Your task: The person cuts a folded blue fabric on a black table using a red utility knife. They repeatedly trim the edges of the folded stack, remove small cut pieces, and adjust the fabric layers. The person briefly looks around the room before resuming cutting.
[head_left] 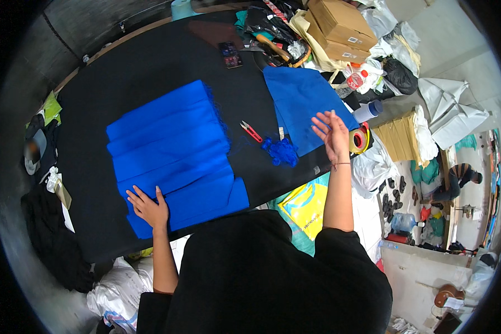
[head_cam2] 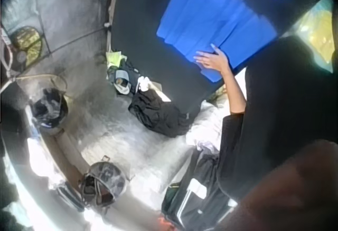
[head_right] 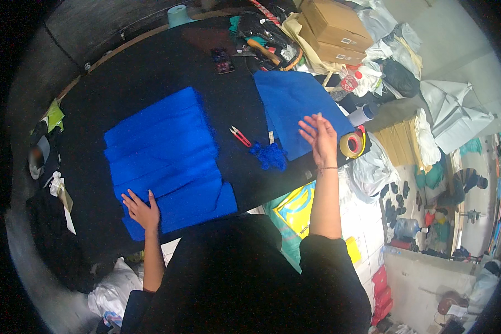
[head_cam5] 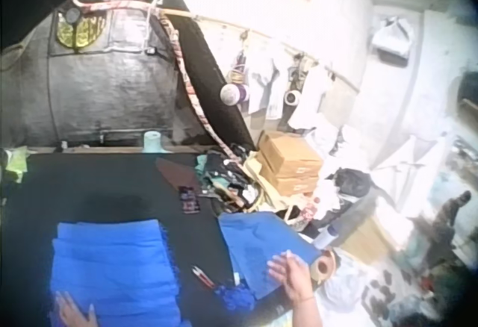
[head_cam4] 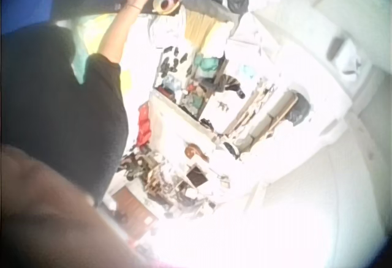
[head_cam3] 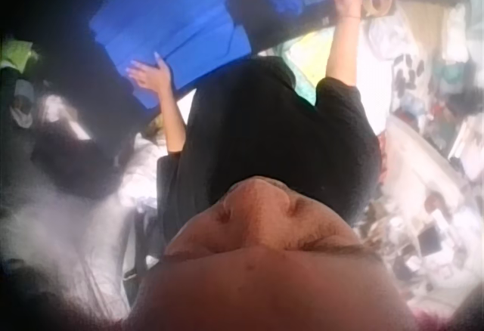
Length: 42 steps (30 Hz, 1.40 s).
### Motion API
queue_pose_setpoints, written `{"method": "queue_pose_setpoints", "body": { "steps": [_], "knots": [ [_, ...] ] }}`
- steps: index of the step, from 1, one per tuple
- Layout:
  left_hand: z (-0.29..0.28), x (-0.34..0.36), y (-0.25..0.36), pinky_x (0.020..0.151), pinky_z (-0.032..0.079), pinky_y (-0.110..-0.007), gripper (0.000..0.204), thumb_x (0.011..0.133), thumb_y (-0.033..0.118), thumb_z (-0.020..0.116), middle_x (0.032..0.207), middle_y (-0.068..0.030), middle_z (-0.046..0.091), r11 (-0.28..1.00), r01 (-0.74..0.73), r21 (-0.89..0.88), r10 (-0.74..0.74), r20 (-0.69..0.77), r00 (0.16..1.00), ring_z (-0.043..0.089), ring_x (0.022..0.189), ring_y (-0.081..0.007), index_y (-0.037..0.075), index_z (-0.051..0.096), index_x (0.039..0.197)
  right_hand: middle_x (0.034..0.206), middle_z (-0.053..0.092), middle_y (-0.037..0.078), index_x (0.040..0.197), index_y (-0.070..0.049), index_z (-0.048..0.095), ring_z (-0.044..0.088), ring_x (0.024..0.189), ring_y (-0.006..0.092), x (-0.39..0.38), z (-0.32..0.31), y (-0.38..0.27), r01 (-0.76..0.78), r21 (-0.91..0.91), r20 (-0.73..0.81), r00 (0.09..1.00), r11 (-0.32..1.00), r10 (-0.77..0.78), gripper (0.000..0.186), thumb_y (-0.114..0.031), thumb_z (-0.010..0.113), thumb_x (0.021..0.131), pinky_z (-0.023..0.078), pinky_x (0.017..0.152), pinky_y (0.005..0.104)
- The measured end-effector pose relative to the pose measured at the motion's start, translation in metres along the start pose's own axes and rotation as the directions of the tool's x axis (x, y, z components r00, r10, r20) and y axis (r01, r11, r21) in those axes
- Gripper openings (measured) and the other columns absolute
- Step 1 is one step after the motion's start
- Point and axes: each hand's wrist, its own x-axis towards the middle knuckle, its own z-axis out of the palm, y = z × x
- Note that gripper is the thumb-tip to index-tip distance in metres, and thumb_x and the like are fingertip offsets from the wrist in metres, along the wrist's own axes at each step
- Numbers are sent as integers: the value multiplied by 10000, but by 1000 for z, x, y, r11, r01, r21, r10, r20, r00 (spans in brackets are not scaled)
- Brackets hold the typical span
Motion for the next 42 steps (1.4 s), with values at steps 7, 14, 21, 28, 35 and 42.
{"method": "queue_pose_setpoints", "body": {
  "steps": [7,14,21,28,35,42],
  "knots": [
    [-24,-3,33,1193,248,-601,693,1029,450,637,1668,-249,365,971,-235,-38,223,-196,955,311,1558,-434,27,482,1556,1101,742,120,1137,-25,682,737,915,190,30,32,44,323,-416,182,945,850,-270,206,-212,685,1050,613,816,340],
    [-39,-20,124,1016,434,-459,379,968,299,744,1226,-136,683,644,-540,-541,680,82,729,599,1189,-339,46,716,1249,1070,671,103,1071,-80,729,608,1103,304,17,125,169,609,-756,650,744,-241,-158,303,-352,753,940,456,951,471],
    [-30,-20,148,977,392,-440,427,967,366,736,1165,-118,632,667,-563,-488,703,162,693,562,1145,-301,80,727,1285,1037,650,116,1126,-65,729,613,1035,325,5,128,137,770,-633,746,581,-78,-326,231,-245,709,984,419,963,496],
    [-16,-22,169,972,398,-440,421,958,397,741,1212,-111,623,590,-587,-554,761,137,635,555,1148,-299,66,763,1216,1063,615,159,1222,22,660,673,773,204,-61,118,104,394,-564,709,682,726,180,229,-140,630,1063,560,730,373],
    [-27,-36,172,1003,383,-474,527,973,474,698,1279,-136,608,605,-662,-442,787,207,581,536,1207,-307,28,757,1246,826,760,169,989,51,723,746,775,266,-47,105,166,370,-720,638,686,586,351,414,-322,575,1093,569,734,416],
    [-27,-36,168,1086,362,-490,524,967,500,695,1446,-142,589,566,-684,-460,818,206,538,496,1371,-320,36,789,1193,741,717,133,980,32,732,710,723,214,-37,117,171,377,-752,635,635,541,440,487,-406,557,1101,542,699,380]
  ]
}}
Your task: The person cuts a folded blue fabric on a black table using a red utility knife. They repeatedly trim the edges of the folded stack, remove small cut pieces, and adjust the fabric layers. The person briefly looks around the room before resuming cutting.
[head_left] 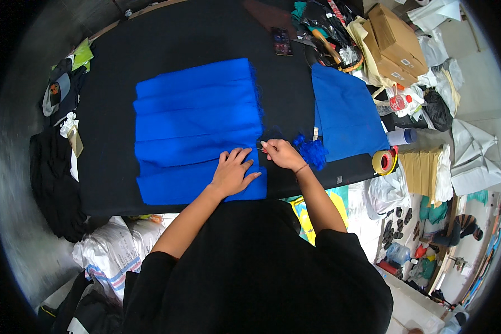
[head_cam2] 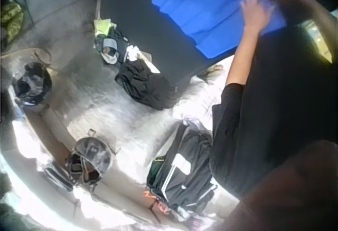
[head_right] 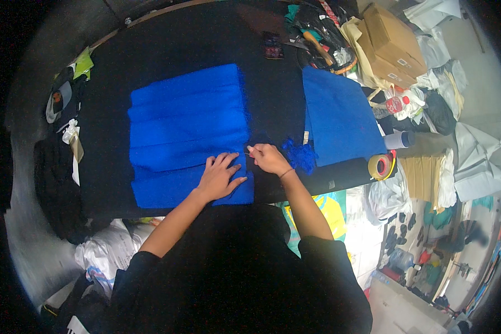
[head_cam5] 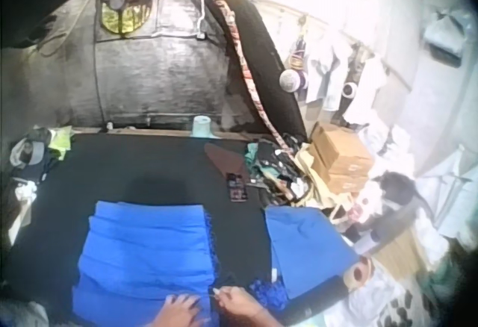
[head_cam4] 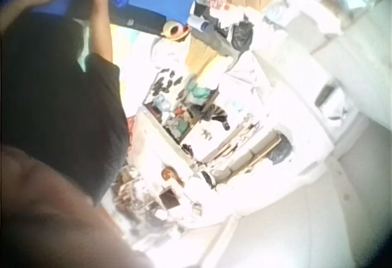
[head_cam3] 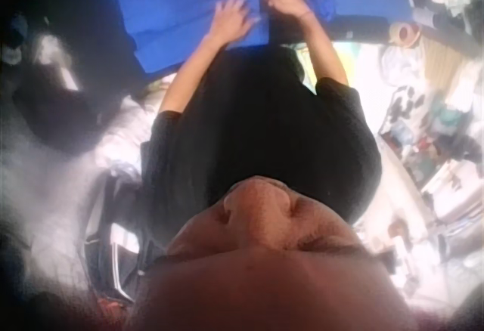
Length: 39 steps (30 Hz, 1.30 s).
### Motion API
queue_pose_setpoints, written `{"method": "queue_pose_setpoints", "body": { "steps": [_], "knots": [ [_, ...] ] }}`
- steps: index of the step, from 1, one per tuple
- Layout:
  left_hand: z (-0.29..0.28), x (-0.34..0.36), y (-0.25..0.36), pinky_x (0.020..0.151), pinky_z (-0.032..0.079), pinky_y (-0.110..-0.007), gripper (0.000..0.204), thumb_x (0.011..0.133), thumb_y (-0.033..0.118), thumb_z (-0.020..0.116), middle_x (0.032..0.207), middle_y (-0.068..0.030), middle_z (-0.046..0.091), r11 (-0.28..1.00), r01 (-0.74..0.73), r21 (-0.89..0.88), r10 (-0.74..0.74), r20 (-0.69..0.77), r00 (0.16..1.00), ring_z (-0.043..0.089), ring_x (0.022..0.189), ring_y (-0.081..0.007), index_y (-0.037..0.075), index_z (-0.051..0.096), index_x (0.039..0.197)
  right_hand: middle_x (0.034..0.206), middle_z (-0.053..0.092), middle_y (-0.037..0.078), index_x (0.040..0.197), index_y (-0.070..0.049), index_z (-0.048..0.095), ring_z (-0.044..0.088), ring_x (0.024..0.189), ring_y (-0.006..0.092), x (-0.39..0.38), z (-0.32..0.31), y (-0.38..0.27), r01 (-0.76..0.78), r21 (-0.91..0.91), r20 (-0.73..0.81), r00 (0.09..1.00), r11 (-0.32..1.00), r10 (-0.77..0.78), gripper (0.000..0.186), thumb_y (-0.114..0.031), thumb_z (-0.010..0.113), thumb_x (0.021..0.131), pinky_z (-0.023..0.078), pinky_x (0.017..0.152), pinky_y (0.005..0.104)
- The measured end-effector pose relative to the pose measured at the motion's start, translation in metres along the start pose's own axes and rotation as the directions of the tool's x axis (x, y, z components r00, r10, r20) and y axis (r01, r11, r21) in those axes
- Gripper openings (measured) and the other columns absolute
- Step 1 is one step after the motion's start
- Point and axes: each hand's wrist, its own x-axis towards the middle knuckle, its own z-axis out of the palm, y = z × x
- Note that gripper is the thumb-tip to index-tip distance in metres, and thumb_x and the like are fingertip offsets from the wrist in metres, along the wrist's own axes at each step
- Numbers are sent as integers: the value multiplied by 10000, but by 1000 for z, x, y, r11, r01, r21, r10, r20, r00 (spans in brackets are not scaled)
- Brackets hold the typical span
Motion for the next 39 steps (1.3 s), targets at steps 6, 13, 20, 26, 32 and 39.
{"method": "queue_pose_setpoints", "body": {
  "steps": [6,13,20,26,32,39],
  "knots": [
    [7,0,-2,1074,389,-476,509,974,422,713,1423,-152,602,981,80,-179,-97,-88,991,512,1362,-351,54,705,1325,728,624,4,1074,-19,744,561,656,99,9,7,9,13,220,78,996,975,-31,499,-475,544,1110,469,632,293],
    [7,11,-4,1037,418,-465,477,962,374,730,1342,-172,615,981,138,-137,-148,-67,987,561,1270,-355,46,692,1305,741,630,-1,1043,-33,743,563,669,107,1,-3,-6,-359,446,300,923,820,241,527,-510,529,1110,453,627,292],
    [10,5,-5,1031,442,-462,429,936,333,762,1334,-163,631,981,100,-168,-121,-120,985,566,1274,-359,53,720,1257,703,674,82,953,1,726,642,628,154,-1,-9,6,-29,83,104,994,996,20,442,-397,597,1095,502,612,341],
    [12,2,-7,1091,448,-481,359,923,298,769,1395,-175,625,976,71,-208,-95,-109,989,553,1328,-370,44,766,1176,683,678,99,854,22,688,652,625,153,9,-4,0,28,38,173,984,999,-34,448,-352,613,1091,502,608,343],
    [14,0,-9,1117,455,-479,341,908,273,778,1390,-184,638,971,57,-230,-86,-118,989,548,1349,-375,14,781,1130,687,682,110,849,27,686,656,615,164,15,1,3,38,54,170,984,998,-46,448,-347,621,1087,517,608,352],
    [12,0,-7,1083,479,-467,314,901,249,782,1315,-146,678,972,38,-232,-62,-97,993,576,1295,-350,7,783,1101,682,660,61,869,8,695,621,621,125,21,2,20,1,196,236,970,981,-48,452,-366,599,1103,498,606,317]
  ]
}}
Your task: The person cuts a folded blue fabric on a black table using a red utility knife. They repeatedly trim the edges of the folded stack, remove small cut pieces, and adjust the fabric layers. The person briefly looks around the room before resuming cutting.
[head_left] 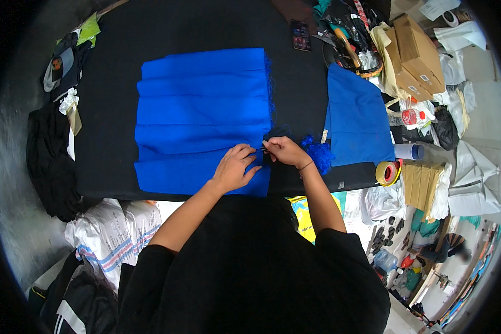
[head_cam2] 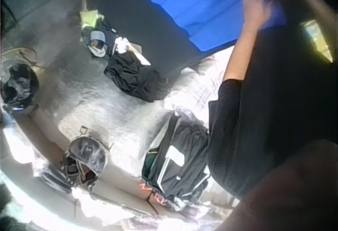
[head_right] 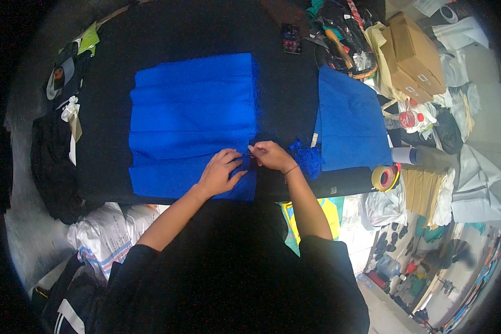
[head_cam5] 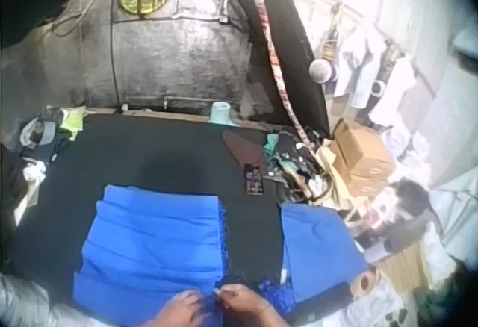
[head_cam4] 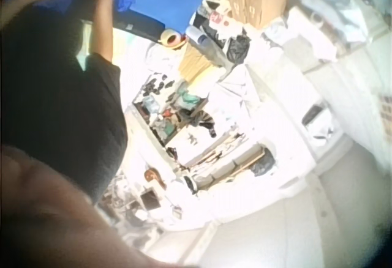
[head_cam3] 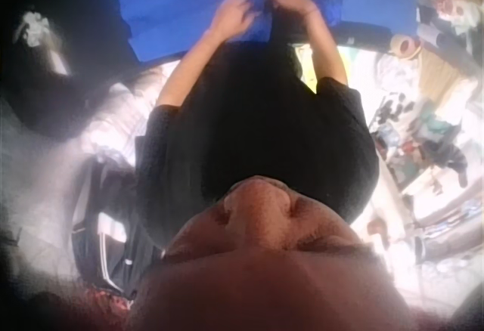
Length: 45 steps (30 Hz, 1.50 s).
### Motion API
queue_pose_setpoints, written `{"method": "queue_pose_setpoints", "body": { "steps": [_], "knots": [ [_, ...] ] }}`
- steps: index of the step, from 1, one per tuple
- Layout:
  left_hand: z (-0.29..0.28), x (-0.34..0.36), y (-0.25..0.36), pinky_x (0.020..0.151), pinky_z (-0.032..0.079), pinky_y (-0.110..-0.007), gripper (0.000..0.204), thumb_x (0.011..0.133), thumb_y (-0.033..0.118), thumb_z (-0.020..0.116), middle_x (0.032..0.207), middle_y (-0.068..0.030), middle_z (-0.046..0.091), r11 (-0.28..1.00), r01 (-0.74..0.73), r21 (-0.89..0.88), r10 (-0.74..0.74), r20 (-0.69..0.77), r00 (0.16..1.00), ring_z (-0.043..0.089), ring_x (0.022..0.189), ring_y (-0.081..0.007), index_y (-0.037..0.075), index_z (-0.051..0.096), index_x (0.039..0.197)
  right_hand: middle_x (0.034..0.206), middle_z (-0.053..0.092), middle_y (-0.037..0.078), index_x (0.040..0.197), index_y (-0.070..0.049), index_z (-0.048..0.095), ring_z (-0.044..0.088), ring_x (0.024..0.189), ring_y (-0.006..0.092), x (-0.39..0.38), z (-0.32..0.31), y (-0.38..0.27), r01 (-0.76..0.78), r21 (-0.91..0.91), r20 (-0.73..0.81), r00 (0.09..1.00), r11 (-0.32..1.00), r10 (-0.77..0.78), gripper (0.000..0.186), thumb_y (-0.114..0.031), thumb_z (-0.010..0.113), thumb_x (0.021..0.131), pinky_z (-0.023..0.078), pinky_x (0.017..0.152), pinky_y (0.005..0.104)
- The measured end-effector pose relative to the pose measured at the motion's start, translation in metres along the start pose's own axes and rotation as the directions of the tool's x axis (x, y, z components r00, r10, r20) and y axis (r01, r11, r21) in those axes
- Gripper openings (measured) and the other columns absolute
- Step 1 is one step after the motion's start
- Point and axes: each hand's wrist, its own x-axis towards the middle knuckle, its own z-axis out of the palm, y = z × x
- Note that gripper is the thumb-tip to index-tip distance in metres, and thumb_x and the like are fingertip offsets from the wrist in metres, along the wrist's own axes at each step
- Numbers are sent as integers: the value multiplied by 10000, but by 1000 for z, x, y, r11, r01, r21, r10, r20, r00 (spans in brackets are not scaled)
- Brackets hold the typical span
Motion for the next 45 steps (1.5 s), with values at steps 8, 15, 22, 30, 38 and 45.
{"method": "queue_pose_setpoints", "body": {
  "steps": [8,15,22,30,38,45],
  "knots": [
    [-6,2,0,1037,488,-459,302,899,251,790,1260,-112,702,999,-12,-35,14,33,999,595,1230,-325,25,790,1099,691,656,53,870,12,715,597,619,117,2,2,-2,-30,-31,19,999,999,31,436,-347,613,1096,485,611,312],
    [-3,-1,-3,1079,483,-471,314,910,271,788,1279,-122,712,999,-22,-33,23,25,999,590,1306,-343,31,790,1112,684,640,41,862,8,710,586,625,110,0,2,-7,-23,4,48,999,1000,23,442,-350,608,1100,472,607,311],
    [-5,-2,-3,1110,480,-484,293,916,263,790,1290,-128,718,997,-36,-69,38,28,999,586,1334,-366,54,797,1122,669,622,28,858,0,706,569,628,101,0,2,-5,5,17,61,998,1000,-6,447,-359,602,1104,456,610,304],
    [-5,-4,-3,1123,477,-488,278,920,261,792,1309,-130,717,996,-30,-81,32,29,999,576,1360,-376,65,806,1116,694,662,59,876,-1,721,596,643,114,0,0,-12,-18,-60,64,998,998,22,442,-380,629,1084,467,605,321],
    [-4,-5,-3,1120,478,-489,288,918,269,796,1315,-124,715,997,-29,-78,32,33,999,574,1365,-375,65,806,1121,692,649,38,875,-6,716,580,643,107,6,-1,-8,-16,6,119,993,1000,15,452,-392,621,1090,469,608,310],
    [-5,-6,-1,1122,482,-483,284,910,269,812,1315,-116,716,996,-33,-82,34,16,999,571,1372,-370,69,812,1111,705,653,20,867,-18,704,573,653,89,6,0,-6,13,38,114,993,999,-17,388,-340,655,1079,467,610,297]
  ]
}}
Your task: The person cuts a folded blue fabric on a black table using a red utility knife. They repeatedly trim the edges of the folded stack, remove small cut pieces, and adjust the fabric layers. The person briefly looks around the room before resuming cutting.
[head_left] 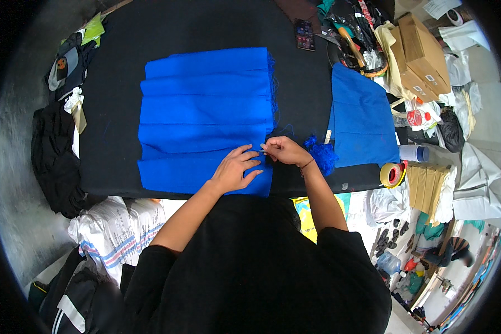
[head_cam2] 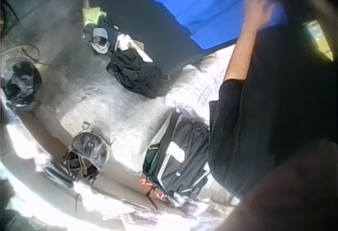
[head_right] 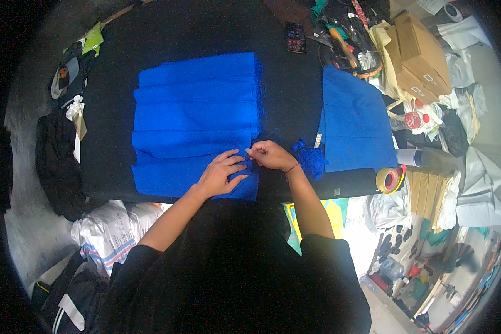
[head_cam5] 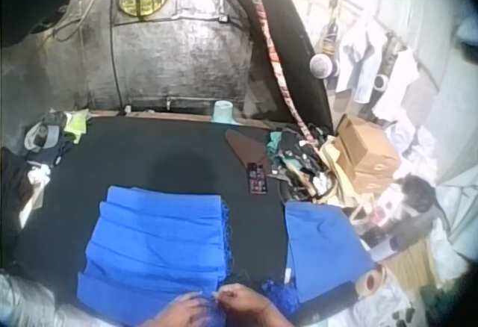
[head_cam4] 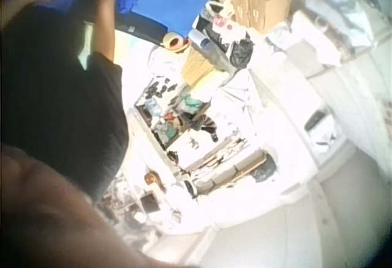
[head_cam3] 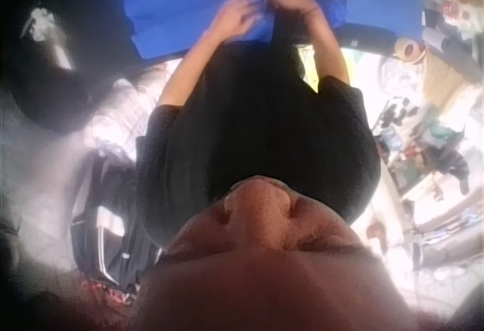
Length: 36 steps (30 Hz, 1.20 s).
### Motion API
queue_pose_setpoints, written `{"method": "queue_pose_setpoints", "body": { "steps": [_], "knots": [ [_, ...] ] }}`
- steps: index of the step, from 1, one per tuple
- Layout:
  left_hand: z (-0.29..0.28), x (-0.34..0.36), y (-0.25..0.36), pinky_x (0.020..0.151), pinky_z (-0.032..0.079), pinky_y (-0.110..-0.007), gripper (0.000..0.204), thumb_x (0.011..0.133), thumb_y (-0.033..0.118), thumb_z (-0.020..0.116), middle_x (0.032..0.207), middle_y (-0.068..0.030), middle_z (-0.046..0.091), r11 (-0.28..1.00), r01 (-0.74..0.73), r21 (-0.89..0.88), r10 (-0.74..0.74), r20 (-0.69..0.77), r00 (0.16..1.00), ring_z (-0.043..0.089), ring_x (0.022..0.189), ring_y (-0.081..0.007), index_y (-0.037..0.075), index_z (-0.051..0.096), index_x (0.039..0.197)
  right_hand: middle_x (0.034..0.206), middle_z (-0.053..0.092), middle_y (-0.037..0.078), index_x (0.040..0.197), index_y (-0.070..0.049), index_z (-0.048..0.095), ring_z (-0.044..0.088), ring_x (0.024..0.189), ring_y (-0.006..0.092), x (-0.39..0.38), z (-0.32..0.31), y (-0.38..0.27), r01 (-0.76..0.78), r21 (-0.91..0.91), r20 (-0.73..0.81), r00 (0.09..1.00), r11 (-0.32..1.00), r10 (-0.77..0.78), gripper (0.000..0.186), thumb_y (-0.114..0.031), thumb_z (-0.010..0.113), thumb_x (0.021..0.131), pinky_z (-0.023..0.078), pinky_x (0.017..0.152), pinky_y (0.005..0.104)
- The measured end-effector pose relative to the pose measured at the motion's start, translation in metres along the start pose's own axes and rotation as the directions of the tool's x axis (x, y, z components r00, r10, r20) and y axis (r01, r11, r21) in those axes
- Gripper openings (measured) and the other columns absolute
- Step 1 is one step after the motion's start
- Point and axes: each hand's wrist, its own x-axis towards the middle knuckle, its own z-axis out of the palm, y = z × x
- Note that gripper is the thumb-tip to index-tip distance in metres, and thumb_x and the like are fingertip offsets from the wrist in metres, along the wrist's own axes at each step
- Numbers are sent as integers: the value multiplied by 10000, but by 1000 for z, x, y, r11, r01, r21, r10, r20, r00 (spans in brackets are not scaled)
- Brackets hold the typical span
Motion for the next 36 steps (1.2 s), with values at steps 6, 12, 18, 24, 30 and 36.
{"method": "queue_pose_setpoints", "body": {
  "steps": [6,12,18,24,30,36],
  "knots": [
    [1,-1,-2,1118,489,-479,276,908,271,814,1304,-116,718,1000,-26,-1,26,-10,1000,573,1371,-369,60,815,1087,713,667,21,858,-15,698,579,661,87,-3,5,4,120,-19,-57,991,993,-121,369,-307,655,1079,477,616,297],
    [0,-3,-2,1113,495,-479,270,895,251,822,1296,-130,716,999,-41,-4,41,-11,999,568,1369,-385,54,815,1078,657,642,57,819,-10,672,581,612,118,-11,7,-6,34,-178,-80,996,983,-49,424,-335,630,1087,466,596,324],
    [-1,-3,-2,1113,499,-476,270,890,241,826,1286,-132,717,999,-52,-15,52,-20,998,560,1377,-391,42,811,1072,773,705,212,834,7,689,700,673,276,-11,11,-14,31,-283,-152,985,959,-77,402,-338,675,1039,502,635,439],
    [-1,-4,-1,1118,497,-476,276,886,235,829,1293,-141,713,999,-42,-22,41,-27,999,557,1379,-394,36,809,1077,693,665,146,791,-3,646,634,618,195,-7,15,-14,24,-296,-165,983,955,-76,426,-337,663,1055,477,589,388],
    [-3,-5,-1,1121,496,-472,272,884,227,830,1294,-149,713,999,-45,-24,45,-25,999,558,1380,-391,31,809,1072,759,690,234,816,20,671,676,641,283,-8,19,-20,-5,-281,-196,979,960,-52,417,-343,701,1021,496,621,443],
    [-2,-7,-2,1121,498,-471,267,882,219,828,1285,-146,717,998,-52,-35,50,-37,998,561,1380,-387,28,809,1067,758,693,235,821,20,670,674,640,270,-18,25,-22,-25,-263,-239,970,965,-40,412,-339,701,1021,500,622,437]
  ]
}}
